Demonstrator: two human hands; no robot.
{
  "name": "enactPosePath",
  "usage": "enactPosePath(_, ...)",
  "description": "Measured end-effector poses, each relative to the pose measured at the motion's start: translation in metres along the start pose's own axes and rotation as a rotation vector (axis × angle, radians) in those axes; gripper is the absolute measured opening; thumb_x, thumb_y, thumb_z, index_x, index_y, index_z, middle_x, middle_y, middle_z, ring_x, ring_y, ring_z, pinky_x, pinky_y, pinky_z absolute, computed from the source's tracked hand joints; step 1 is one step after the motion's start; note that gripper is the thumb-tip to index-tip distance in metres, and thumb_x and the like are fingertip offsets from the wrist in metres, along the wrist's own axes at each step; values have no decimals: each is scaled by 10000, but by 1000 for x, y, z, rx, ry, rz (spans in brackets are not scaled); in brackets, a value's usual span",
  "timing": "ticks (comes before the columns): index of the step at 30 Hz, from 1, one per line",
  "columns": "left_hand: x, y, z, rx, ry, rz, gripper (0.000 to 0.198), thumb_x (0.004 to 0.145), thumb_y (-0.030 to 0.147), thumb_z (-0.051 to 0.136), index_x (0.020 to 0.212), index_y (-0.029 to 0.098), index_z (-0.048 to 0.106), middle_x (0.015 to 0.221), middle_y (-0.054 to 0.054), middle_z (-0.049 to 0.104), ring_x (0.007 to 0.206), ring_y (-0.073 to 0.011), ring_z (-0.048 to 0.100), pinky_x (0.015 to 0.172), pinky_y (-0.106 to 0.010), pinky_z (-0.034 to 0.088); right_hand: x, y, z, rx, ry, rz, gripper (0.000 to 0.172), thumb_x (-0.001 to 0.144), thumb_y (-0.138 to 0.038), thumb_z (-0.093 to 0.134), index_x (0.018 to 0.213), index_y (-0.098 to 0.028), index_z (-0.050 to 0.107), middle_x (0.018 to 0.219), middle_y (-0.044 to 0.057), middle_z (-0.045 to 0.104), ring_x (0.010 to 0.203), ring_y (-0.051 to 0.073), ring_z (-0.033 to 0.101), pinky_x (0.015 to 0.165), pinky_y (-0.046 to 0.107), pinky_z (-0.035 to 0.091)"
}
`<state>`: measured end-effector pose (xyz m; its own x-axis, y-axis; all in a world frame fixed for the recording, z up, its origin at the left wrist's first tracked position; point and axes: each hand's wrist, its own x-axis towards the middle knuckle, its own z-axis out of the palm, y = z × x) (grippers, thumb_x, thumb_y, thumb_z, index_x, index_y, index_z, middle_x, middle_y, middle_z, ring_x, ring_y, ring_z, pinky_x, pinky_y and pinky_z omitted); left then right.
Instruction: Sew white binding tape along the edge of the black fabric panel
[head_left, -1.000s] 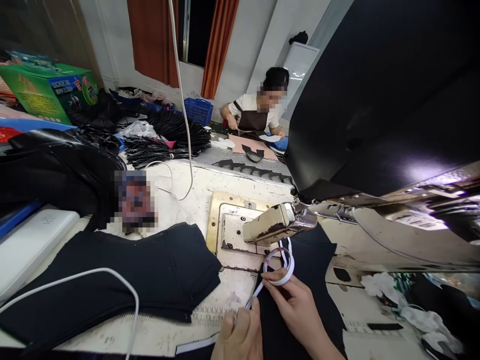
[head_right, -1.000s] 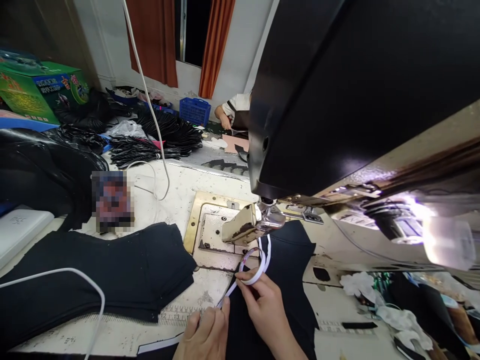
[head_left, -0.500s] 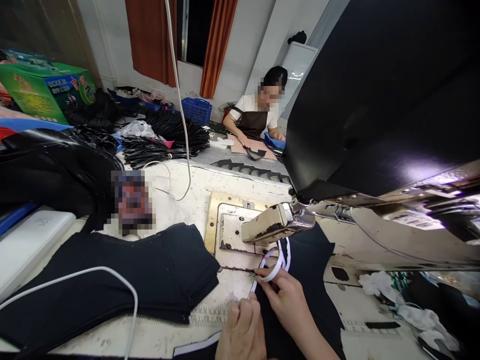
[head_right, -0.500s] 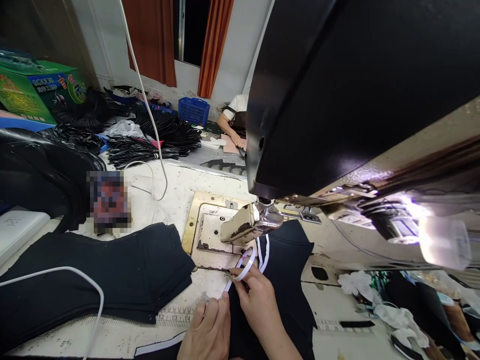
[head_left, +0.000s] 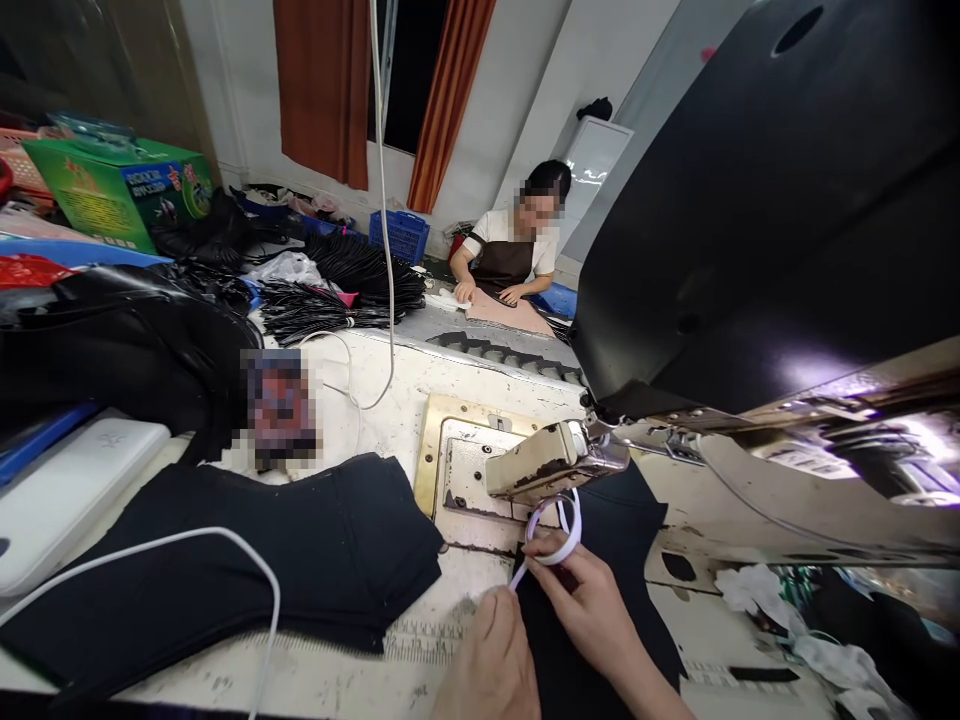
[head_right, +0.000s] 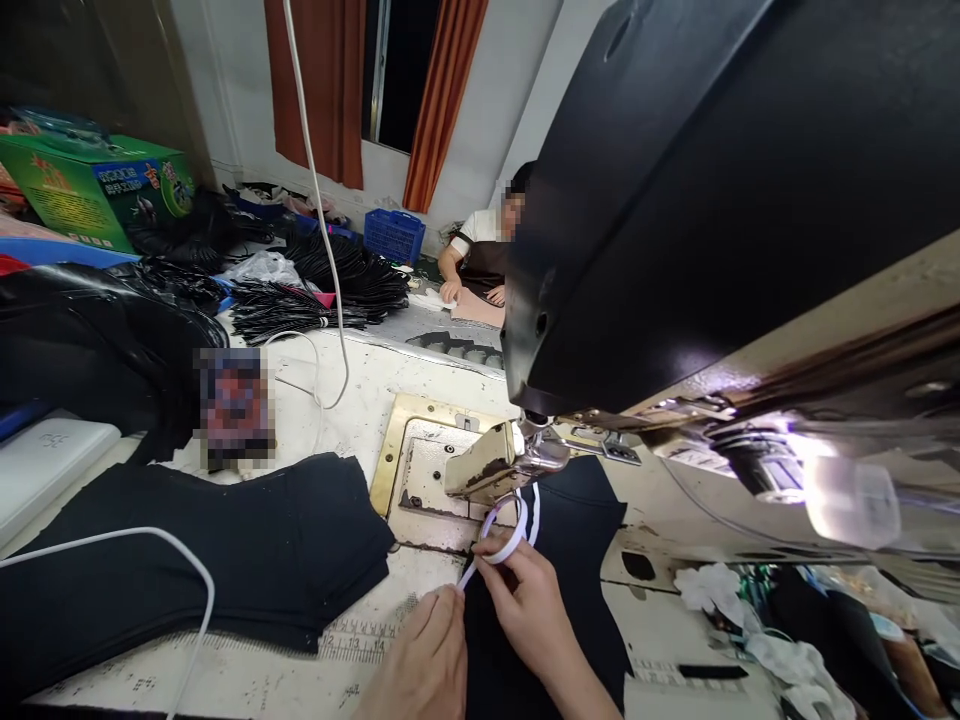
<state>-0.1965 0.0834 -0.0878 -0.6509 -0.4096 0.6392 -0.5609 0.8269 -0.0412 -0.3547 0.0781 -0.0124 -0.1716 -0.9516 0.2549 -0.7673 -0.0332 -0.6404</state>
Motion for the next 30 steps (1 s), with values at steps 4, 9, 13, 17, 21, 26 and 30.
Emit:
enactPosePath(4,-4,14,11,2,-5,-96,370,810,367,624,1103,150,691,1081,-116,725,1109,-275,586,1001,-405,374,2,11,14,-29,123,-43,271,916,-369,567,814,-197,750,871,128,747,824,266,724,776,391,599)
enactPosePath(9,0,7,-2,40,-19,-60,351,858,368,591,1129,162,680,1090,-82,727,1101,-243,589,1049,-372,324,5,17,21,-76,143,-44,244,905,-335,562,859,-219,771,851,109,747,786,257,728,745,385,610)
enactPosePath(13,4,2,-13,80,-49,-18,337,874,376,581,1120,173,689,1103,-74,719,1095,-243,587,1041,-384,321,5,19,23,-98,139,-16,236,891,-309,556,866,-222,773,867,106,747,797,257,726,755,390,605)
enactPosePath(17,1,5,-9,78,-10,-10,304,883,322,541,1077,148,697,1087,-78,724,1070,-248,593,1028,-393,329,7,20,25,-82,144,25,246,884,-297,540,869,-210,770,934,130,739,865,276,716,796,411,588)
enactPosePath(21,6,-4,-6,-60,-13,-44,287,861,315,570,1035,115,683,1028,-98,725,1017,-252,610,959,-375,398,7,16,21,-14,161,64,264,887,-371,567,839,-190,753,897,136,733,790,276,710,745,405,589)
enactPosePath(26,46,-34,-23,-613,-124,-519,331,852,232,578,1176,183,623,1015,-67,697,926,-205,634,817,-309,500,-4,-4,8,148,148,88,274,941,-402,555,959,-170,700,805,78,690,449,127,545,412,242,490)
enactPosePath(30,75,-44,-37,-955,-175,-691,278,863,76,462,786,215,690,728,15,688,666,-138,616,622,-235,451,-10,-17,0,298,140,59,183,919,-361,610,950,-195,681,795,38,629,496,116,546,386,205,454)
